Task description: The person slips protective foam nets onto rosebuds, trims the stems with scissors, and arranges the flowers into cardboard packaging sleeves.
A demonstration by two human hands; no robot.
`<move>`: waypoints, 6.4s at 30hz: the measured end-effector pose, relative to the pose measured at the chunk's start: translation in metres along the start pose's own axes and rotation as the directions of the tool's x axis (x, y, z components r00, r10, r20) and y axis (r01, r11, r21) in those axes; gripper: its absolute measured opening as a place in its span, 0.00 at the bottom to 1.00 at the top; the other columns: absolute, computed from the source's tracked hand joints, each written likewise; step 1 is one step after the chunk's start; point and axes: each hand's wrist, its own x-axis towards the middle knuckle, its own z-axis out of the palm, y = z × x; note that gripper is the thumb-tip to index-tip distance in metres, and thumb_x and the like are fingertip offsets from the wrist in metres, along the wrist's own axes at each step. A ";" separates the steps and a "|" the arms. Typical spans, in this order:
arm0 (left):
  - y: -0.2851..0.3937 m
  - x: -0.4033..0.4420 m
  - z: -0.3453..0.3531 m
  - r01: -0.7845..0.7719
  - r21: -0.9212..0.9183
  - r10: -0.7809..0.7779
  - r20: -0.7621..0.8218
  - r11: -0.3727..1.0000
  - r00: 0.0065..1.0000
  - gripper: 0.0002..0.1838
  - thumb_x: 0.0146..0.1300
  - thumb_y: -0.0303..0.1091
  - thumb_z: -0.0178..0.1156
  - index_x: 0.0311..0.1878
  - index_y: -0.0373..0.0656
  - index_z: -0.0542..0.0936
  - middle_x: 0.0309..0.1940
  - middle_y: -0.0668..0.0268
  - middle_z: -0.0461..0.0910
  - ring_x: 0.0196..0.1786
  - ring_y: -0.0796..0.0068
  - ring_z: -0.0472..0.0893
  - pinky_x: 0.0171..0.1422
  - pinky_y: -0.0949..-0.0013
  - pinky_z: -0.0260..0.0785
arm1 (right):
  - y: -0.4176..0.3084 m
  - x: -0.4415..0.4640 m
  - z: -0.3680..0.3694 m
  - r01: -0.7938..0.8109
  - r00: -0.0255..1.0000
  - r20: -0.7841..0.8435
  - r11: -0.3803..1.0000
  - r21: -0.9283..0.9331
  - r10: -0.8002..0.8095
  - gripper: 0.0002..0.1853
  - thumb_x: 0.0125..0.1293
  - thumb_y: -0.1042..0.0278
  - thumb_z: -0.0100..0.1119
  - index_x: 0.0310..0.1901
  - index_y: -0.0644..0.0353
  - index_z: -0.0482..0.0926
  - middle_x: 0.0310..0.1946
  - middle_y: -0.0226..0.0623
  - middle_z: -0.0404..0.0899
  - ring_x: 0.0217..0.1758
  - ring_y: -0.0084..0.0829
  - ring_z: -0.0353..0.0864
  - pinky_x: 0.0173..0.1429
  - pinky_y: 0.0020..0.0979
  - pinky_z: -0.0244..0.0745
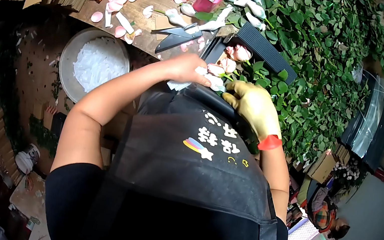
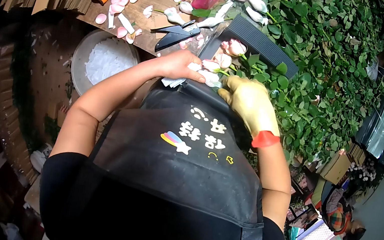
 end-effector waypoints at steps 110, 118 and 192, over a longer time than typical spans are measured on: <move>0.019 0.022 0.031 0.010 -0.051 -0.027 -0.350 0.999 0.936 0.19 0.55 0.48 0.80 0.49 0.58 0.90 0.78 0.35 0.59 0.82 0.32 0.57 0.85 0.42 0.51 | 0.014 -0.002 0.043 -0.241 0.876 -0.083 0.580 0.778 0.476 0.11 0.77 0.74 0.61 0.57 0.63 0.85 0.39 0.27 0.85 0.38 0.18 0.79 0.44 0.24 0.77; 0.020 0.021 0.030 0.000 -0.090 -0.030 -0.339 0.996 0.940 0.19 0.56 0.49 0.81 0.49 0.57 0.89 0.78 0.36 0.58 0.85 0.31 0.52 0.86 0.37 0.47 | 0.014 0.003 0.040 -0.194 0.908 -0.056 0.536 0.821 0.415 0.12 0.77 0.69 0.66 0.57 0.64 0.84 0.37 0.25 0.84 0.36 0.16 0.77 0.42 0.23 0.75; 0.024 0.055 0.029 0.001 -0.047 -0.027 -0.565 0.999 0.825 0.25 0.58 0.52 0.77 0.51 0.44 0.88 0.61 0.43 0.77 0.69 0.43 0.73 0.76 0.49 0.65 | 0.026 0.023 0.044 -0.141 0.794 -0.352 0.714 0.686 0.495 0.17 0.78 0.62 0.59 0.62 0.56 0.85 0.58 0.44 0.87 0.63 0.42 0.86 0.70 0.38 0.77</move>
